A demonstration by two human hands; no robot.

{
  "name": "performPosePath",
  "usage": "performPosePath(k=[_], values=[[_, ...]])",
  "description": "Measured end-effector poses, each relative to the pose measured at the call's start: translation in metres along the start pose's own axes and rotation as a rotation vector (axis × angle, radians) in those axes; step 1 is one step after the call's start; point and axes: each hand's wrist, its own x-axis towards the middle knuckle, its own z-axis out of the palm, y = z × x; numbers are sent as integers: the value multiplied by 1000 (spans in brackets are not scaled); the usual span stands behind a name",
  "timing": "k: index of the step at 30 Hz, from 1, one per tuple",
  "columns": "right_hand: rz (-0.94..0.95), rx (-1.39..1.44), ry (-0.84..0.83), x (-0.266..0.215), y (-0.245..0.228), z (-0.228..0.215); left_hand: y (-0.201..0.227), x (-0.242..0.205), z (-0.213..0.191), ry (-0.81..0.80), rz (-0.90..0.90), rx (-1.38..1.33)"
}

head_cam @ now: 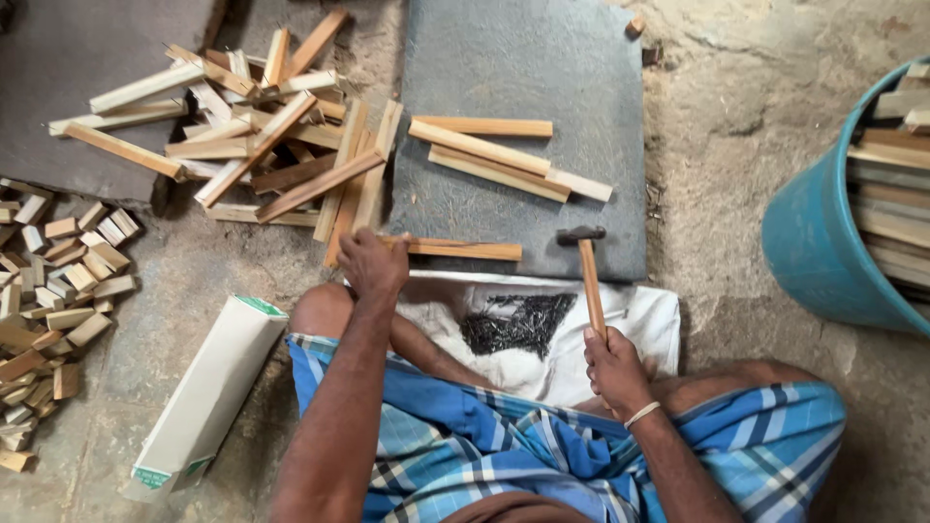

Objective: The person sits on the floor and uses a hammer to drive nails into small wooden pieces, joining them into rectangular frames. The person repeatedly picks up pieces, aligns them, hammers nails, and places the finished frames into a nearby blue bucket.

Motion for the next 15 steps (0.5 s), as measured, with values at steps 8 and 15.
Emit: performPosePath(k=[8, 15], values=[[-2, -185, -179, -6, -8, 12, 57, -115, 32, -419, 694, -403], [57, -133, -154, -14, -25, 4, 62, -157, 30, -637, 826, -232]])
